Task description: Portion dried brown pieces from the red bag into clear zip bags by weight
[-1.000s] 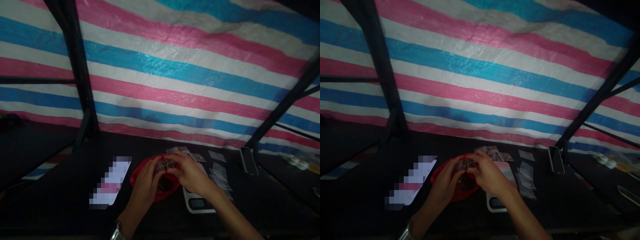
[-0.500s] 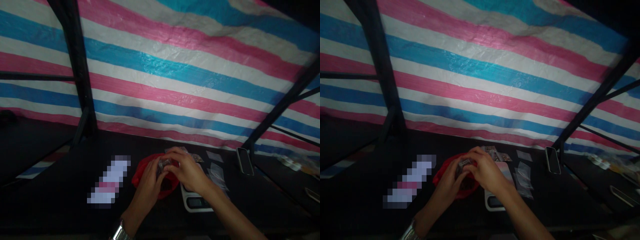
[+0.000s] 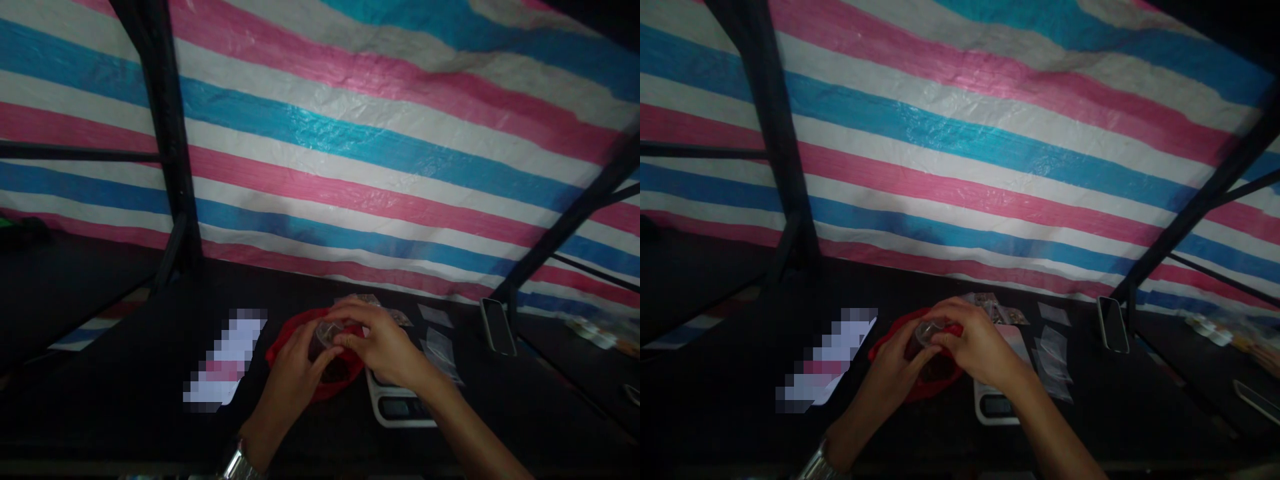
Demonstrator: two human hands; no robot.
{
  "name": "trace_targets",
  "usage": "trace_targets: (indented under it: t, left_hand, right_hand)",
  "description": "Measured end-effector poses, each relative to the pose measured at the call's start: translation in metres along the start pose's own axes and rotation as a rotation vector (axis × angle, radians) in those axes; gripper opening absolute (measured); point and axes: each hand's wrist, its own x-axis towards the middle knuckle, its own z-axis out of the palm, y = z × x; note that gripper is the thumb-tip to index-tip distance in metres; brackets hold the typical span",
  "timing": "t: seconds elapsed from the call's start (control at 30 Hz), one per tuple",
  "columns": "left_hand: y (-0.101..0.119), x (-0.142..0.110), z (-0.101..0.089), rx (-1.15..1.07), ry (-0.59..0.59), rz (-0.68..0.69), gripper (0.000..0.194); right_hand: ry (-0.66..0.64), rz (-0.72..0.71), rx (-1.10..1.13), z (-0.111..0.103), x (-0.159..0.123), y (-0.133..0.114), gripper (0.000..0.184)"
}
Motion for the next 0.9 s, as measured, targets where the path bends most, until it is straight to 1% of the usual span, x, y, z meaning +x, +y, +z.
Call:
trace_targets:
  t: [0.1,0.2,0.27,0.33,0.4,0.5,0.53,0.57,0.6,0.63,0.67,0.7,0.73,0.77,0.8,0.87,0.9]
  left_hand:
    - [-0.002,-0.001,0.000,0.060,0.035,0.018,0.040]
    - [0.002,-0.001,0.000,0.040,0.072,-0.001,0.038]
    - [0.010,-0.001,-0.001,-0.037,0.032,-0.051,0.033]
    - [0.018,0.000,-0.001,-0.143,-0.019,-0.108,0.029]
    - [0.022,0.002,-0.002,-0.237,-0.025,-0.143,0.030]
    - [0.019,0.006,-0.006,-0.291,0.062,-0.172,0.033]
    - [0.017,0.007,-0.008,-0.309,0.095,-0.187,0.035]
    - [0.015,0.008,-0.010,-0.342,0.124,-0.209,0.038]
    - [0.013,0.008,-0.013,-0.394,0.149,-0.241,0.043]
    - [0.013,0.007,-0.016,-0.457,0.161,-0.280,0.048]
    - [0.014,0.006,-0.019,-0.521,0.146,-0.323,0.052]
    - [0.016,0.003,-0.022,-0.573,0.100,-0.364,0.054]
    - [0.020,-0.001,-0.024,-0.606,0.021,-0.394,0.054]
    - [0.024,-0.006,-0.026,-0.617,-0.092,-0.416,0.053]
    - [0.028,-0.012,-0.026,-0.609,-0.220,-0.435,0.052]
    - [0.035,-0.025,-0.024,-0.555,-0.457,-0.484,0.047]
    - [0.037,-0.031,-0.022,-0.524,-0.525,-0.514,0.044]
  right_hand:
    - [0.036,-0.002,-0.027,0.006,-0.003,-0.005,0.037]
    - [0.014,-0.005,-0.059,0.009,-0.004,-0.011,0.039]
    - [-0.002,0.011,-0.079,0.008,-0.003,-0.013,0.035]
    - [0.012,0.037,-0.074,0.005,0.000,-0.011,0.028]
    - [0.080,0.075,-0.009,0.002,0.002,-0.005,0.025]
    - [0.224,0.173,0.145,0.003,0.002,0.005,0.025]
    - [0.250,0.207,0.171,0.005,0.000,0.008,0.027]
    - [0.251,0.233,0.171,0.007,-0.004,0.011,0.030]
    - [0.216,0.245,0.145,0.010,-0.008,0.014,0.034]
    - [0.145,0.247,0.101,0.012,-0.012,0.016,0.038]
    - [0.056,0.242,0.047,0.015,-0.017,0.018,0.040]
    - [-0.032,0.239,-0.011,0.017,-0.022,0.020,0.042]
    - [-0.098,0.240,-0.067,0.018,-0.027,0.022,0.042]
    - [-0.131,0.247,-0.117,0.019,-0.031,0.024,0.043]
    - [-0.134,0.260,-0.165,0.019,-0.035,0.025,0.044]
    - [-0.093,0.296,-0.245,0.018,-0.040,0.029,0.046]
    - [-0.080,0.313,-0.275,0.017,-0.042,0.031,0.047]
